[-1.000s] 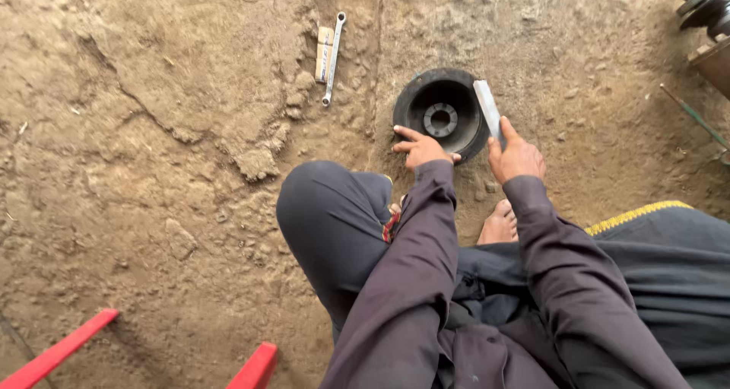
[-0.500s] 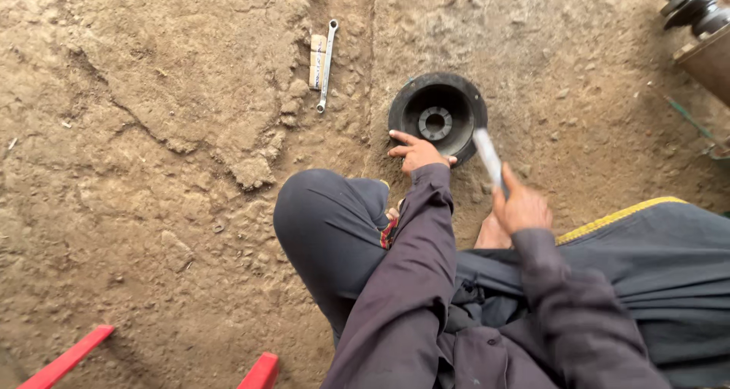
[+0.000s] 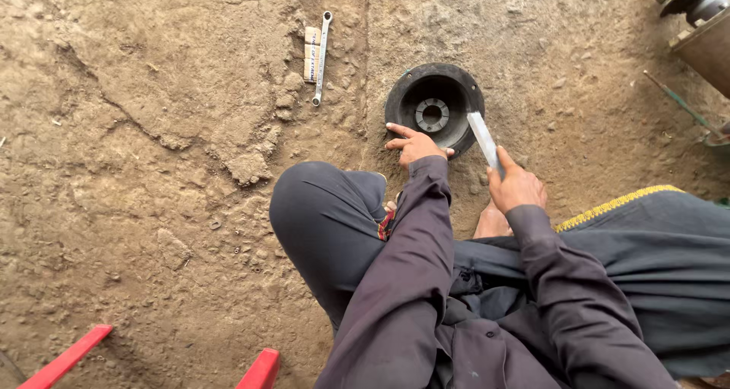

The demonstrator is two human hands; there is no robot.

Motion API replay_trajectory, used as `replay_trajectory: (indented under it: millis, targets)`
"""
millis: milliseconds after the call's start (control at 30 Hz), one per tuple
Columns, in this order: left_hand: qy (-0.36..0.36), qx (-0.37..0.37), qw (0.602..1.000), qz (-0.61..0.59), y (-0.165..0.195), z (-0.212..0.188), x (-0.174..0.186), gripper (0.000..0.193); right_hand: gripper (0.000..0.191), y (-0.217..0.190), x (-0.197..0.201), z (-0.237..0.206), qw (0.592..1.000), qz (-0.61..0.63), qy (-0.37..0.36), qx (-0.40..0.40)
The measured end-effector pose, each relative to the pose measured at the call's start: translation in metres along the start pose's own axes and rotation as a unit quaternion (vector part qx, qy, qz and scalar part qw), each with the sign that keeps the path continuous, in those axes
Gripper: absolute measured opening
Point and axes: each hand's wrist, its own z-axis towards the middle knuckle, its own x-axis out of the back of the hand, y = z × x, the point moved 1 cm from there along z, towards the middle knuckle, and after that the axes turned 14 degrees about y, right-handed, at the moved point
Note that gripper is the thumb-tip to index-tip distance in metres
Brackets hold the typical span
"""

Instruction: The person sits on the ground holding a round black metal component steady with one hand and repeatedly runs a flat file along its rim with the other hand, working around the edge of the part. A wrench lies on the ground nearby and is not used.

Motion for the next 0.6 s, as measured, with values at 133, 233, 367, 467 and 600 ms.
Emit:
replay_trajectory:
  millis: [133, 233, 367, 467, 600]
  targets:
    - [0.047, -0.01, 0.999, -0.012, 0.001, 0.001, 0.0, 0.17, 0.062, 0.003, 0.0, 0.003, 1.0, 0.002, -0.005, 0.014]
    - [0.025, 0.005, 1.0, -0.003, -0.002, 0.0, -0.001, 0.171, 0.061, 0.003, 0.001, 0.007, 0.999, -0.022, -0.01, 0.027]
    - [0.004, -0.007, 1.0, -0.017, -0.002, 0.002, 0.0, 0.169, 0.058, 0.001, -0.002, 0.011, 1.0, -0.016, 0.005, -0.016]
    - [0.012, 0.0, 1.0, -0.004, -0.001, 0.002, 0.004, 0.17, 0.061, 0.006, -0.005, 0.007, 0.997, 0.0, 0.05, 0.056]
    - [-0.001, -0.005, 1.0, -0.001, -0.003, 0.0, 0.004, 0.168, 0.062, 0.011, -0.011, 0.01, 1.0, -0.006, 0.019, 0.013]
